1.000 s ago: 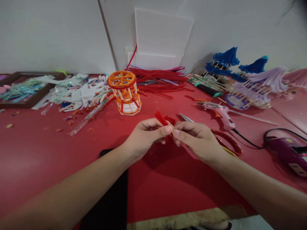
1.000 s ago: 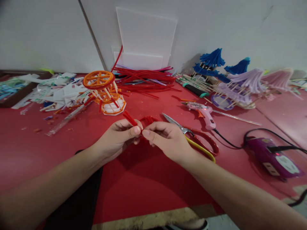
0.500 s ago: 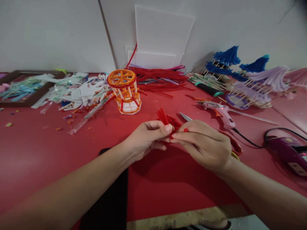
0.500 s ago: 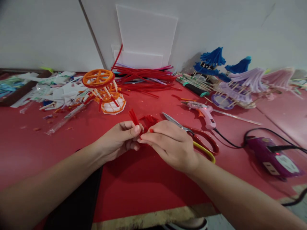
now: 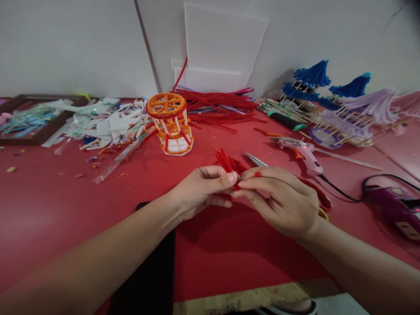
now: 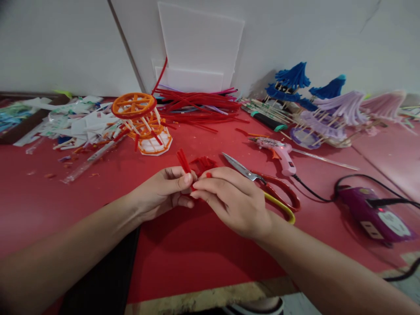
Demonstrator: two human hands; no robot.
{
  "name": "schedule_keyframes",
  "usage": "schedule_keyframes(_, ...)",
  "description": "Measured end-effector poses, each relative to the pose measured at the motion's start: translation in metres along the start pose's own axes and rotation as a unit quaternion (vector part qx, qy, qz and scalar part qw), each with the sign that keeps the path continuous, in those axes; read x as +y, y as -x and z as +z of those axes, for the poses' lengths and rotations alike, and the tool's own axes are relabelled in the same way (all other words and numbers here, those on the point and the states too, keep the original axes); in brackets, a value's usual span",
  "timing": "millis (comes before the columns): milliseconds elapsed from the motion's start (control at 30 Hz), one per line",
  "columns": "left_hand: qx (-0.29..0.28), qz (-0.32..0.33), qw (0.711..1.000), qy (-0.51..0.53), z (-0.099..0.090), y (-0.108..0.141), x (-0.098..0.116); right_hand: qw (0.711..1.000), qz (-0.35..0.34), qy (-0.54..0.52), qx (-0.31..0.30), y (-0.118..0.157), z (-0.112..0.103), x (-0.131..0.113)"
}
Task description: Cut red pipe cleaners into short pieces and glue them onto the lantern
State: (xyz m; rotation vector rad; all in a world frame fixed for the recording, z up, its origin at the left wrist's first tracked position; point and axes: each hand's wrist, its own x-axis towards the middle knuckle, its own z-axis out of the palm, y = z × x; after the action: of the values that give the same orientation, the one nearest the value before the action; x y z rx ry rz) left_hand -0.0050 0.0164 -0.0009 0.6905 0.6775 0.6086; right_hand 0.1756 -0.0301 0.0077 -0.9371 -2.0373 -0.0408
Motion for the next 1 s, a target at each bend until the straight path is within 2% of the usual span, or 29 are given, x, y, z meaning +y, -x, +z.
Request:
schedule_keyframes(333,0.007,0.013,1.000,-0.004,0.0030,0.0007,-0.0017,0.999,-0.021,0.030,0.014,-0.0004,0.0023,0.0017)
schedule_keyframes(533,0.037,0.035,0.998,0.033,0.0044,0.0001,-0.0017,0.999,-0.039,0.019,0.026,-0.0041,0.0013,0.0071)
schedule_keyframes(1000,0.033,0.034,0.999,0.023,0.0054,0.0003,-0.0016,0.999,0.006,0.040,0.031,-0.0034,0.0010,0.0019)
